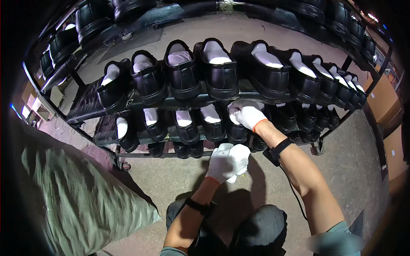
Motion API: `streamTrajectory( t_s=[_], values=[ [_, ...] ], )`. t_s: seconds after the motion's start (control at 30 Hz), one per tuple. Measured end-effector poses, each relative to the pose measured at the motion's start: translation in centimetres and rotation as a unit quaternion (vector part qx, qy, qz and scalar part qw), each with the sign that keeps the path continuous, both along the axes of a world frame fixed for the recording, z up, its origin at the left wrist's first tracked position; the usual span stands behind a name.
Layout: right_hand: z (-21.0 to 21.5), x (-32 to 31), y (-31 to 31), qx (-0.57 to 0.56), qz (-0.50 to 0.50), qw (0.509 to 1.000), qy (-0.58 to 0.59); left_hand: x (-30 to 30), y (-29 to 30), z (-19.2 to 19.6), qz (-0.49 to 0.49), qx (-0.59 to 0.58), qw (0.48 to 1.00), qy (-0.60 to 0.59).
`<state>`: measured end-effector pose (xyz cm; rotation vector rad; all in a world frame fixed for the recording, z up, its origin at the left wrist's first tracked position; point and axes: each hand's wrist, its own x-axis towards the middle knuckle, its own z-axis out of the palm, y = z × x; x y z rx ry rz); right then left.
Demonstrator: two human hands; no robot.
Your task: The recorder is stuffing shoes with paper to maintain their shape during manufacturing.
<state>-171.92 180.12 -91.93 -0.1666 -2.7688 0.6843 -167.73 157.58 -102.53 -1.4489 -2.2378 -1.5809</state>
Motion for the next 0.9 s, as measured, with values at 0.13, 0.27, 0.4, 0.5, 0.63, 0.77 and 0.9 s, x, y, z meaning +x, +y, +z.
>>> streamTrajectory(
  t_s=[0.13,0.27,0.4,0.5,0.63,0.77,0.9],
  values=[
    [2.5,0.5,-2.1,0.182,0.0,0.979,-0.088,0.2,-3.7,2.0,0.043,-0.116,0.989,-0.081],
    [7.1,7.6,-3.0,-0.001,0.031,0.999,0.02,1.2,-4.7,3.2,0.001,-0.095,0.968,-0.233],
    [6.2,17.3,-4.1,-0.189,0.152,0.97,0.026,2.4,-2.0,4.1,-0.104,0.099,0.8,-0.582],
    [5.5,20.7,-5.4,-0.106,0.14,0.979,-0.105,3.7,-1.1,4.3,-0.039,-0.154,0.951,-0.266],
    [5.6,22.7,-3.8,-0.225,0.122,0.965,-0.059,3.9,0.4,1.5,-0.052,-0.152,0.981,0.107],
    [5.0,24.3,1.3,-0.564,0.07,0.82,-0.065,5.4,2.6,6.3,-0.161,-0.157,0.922,-0.316],
    [5.4,24.6,3.0,-0.68,0.116,0.719,-0.083,7.0,5.1,13.7,-0.188,-0.036,0.877,-0.441]
  ],
)
